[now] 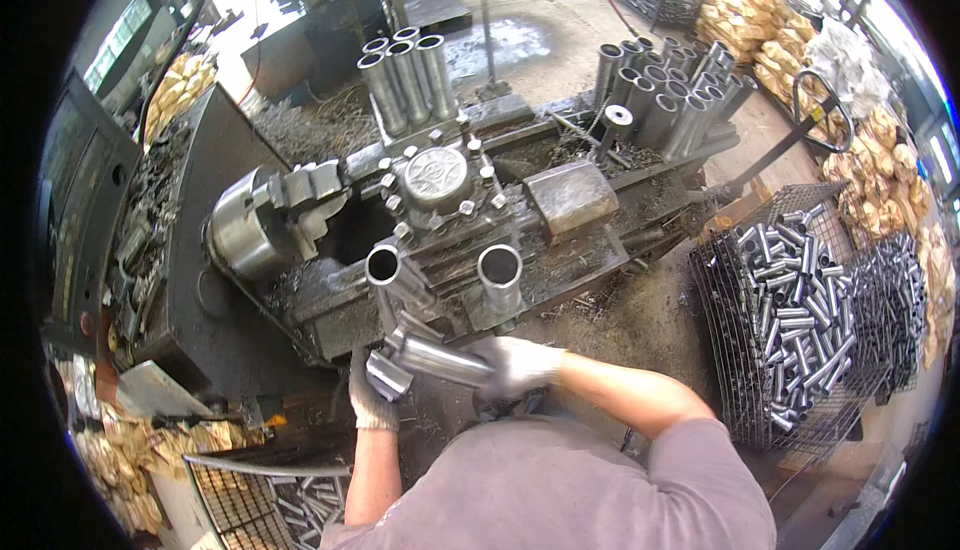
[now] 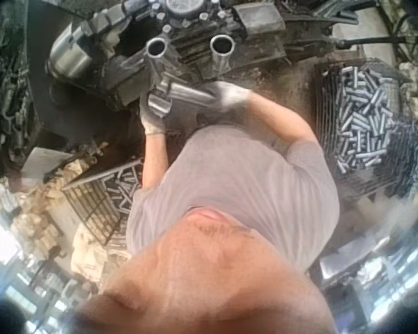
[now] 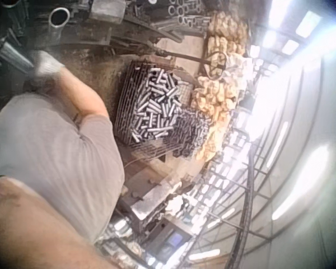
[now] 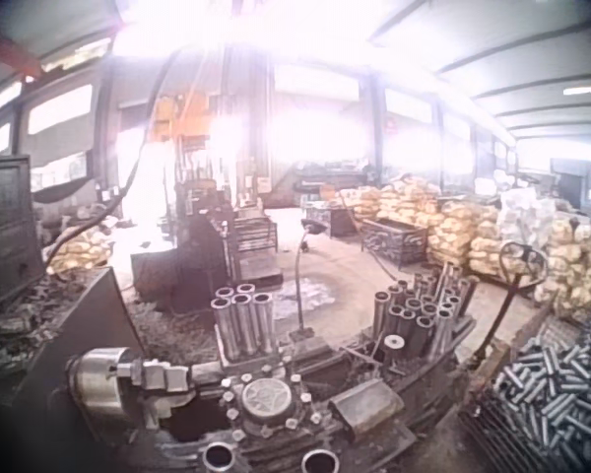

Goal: The person repeatedly picks up cylindrical metal tubes from a wire basket, inserts them into a lathe chuck, operates the machine, and removes the processed tubes. The cycle of loading, machining, and unloading is repeated continuously.

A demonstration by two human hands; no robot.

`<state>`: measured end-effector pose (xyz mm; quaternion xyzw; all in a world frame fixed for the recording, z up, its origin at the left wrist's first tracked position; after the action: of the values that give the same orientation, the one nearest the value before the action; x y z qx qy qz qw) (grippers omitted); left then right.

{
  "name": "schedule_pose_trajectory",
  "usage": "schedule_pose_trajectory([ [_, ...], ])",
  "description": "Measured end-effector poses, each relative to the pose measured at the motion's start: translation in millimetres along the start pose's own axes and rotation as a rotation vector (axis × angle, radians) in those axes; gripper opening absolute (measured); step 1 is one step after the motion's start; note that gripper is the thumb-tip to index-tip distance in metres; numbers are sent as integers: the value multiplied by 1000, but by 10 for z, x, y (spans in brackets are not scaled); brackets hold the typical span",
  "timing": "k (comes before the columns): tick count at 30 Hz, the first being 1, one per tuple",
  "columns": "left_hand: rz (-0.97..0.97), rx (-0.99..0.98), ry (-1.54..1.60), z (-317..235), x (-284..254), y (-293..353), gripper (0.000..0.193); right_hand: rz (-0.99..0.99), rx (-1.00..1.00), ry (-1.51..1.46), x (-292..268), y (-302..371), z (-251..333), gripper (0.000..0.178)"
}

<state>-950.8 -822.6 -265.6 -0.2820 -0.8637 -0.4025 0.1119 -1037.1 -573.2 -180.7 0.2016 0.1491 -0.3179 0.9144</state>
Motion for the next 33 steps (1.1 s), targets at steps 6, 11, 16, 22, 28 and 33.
schedule_pose_trajectory([
  [6, 70, 1171, -981, -699, 1172, 633, 102, -670, -186, 39, -2127, 425, 514, 44],
  [11, 120, 1232, -955, -721, 1700, 352, 62, -993, 16, -2, -2852, -354, -205, 52],
  [16, 138, 1104, -759, -1007, 1259, 60, 61, -955, 121, 358, -2773, -168, -142, 73],
  [22, 271, 305, 142, -1075, 368, -99, 65, -693, -471, 324, -634, 431, 1269, 11],
  [28, 546, -19, 408, -943, 241, -94, 78, -339, -11, 739, 796, -1182, 188, 36],
  [33, 384, -5, 270, -795, 11, -320, 70, -258, 234, -188, 182, -948, 851, 51],
])
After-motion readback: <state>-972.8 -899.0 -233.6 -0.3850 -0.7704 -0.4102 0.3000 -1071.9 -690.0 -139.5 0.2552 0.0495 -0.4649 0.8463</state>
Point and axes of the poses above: each hand's wrist, its own y-axis away from the middle knuckle, its own x-axis out of the palm, z = x × y, the point moved 7 cm from there along -y, towards the middle knuckle, and after that the axes turned 10 degrees about -z, right-handed, at the moved point
